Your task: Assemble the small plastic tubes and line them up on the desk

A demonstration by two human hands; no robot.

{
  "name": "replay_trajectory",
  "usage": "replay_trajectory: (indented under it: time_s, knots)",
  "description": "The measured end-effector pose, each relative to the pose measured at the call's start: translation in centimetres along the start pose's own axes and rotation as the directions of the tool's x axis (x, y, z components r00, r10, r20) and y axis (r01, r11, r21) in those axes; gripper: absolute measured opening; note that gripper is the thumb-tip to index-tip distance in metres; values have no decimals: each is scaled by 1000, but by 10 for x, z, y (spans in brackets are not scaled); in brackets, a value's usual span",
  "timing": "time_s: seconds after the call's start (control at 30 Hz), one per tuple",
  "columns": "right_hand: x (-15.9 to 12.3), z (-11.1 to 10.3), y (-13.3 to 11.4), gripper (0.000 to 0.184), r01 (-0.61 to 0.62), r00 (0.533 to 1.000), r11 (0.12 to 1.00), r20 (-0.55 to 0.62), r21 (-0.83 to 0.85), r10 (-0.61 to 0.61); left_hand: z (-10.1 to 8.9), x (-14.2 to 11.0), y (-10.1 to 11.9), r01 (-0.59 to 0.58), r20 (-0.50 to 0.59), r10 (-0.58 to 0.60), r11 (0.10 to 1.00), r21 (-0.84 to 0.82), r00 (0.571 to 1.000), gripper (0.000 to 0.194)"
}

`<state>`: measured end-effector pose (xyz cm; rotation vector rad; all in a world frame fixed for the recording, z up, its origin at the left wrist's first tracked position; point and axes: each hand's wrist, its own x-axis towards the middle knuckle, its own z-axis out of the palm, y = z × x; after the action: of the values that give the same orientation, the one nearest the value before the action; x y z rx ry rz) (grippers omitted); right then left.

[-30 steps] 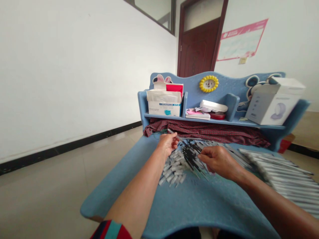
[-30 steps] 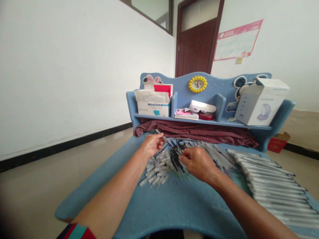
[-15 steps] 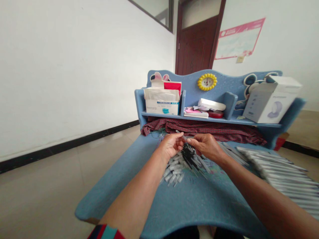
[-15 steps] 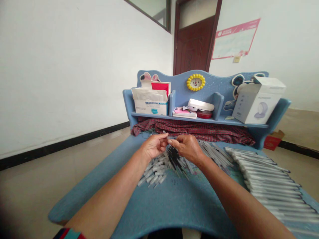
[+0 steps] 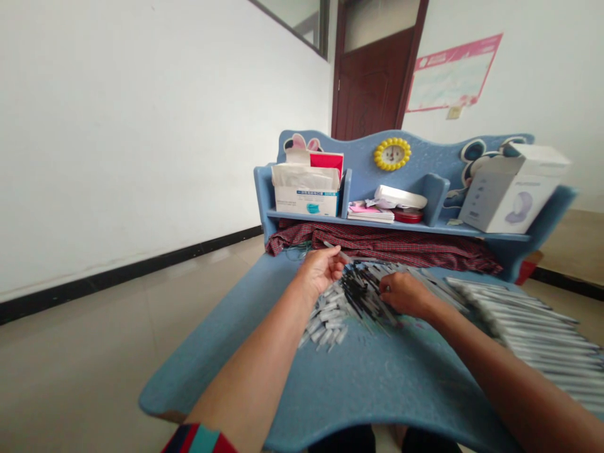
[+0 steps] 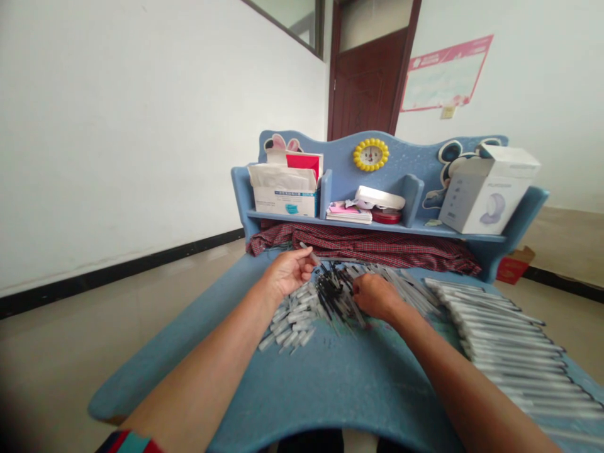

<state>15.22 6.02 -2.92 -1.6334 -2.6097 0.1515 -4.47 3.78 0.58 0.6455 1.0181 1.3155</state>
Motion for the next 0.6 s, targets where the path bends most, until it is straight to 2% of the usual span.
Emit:
replay_trajectory:
  time_s: [0.27, 0.37, 0.43, 0.5, 0.53, 0.6]
  knots:
    - [7, 9, -1, 22, 9, 1000, 1000, 7, 4, -9, 0, 1, -1, -20, 4, 20, 1000, 15, 1000, 22]
    - [5, 6, 0, 18, 16, 997, 997, -72, 78, -11, 0, 1, -2, -12, -12, 12, 1000, 3, 1000, 20]
    - [1, 3, -1, 15, 46, 985, 979, -171, 200, -12, -1, 2, -2, -4, -8, 4, 1000, 10, 1000, 21]
    - [-3, 1, -2, 13, 108, 970, 903, -241, 417, -5, -1, 3, -3, -1, 1, 1, 1000, 21, 1000, 21]
    - [-5, -1, -3, 12, 143, 969, 822, -248, 551, -2, -1, 3, -4, -1, 5, 0, 1000, 27, 1000, 22]
    - [-9, -2, -6, 11, 187, 974, 594, -226, 782, -9, -1, 3, -5, -2, 8, 1, 999, 38, 1000, 22]
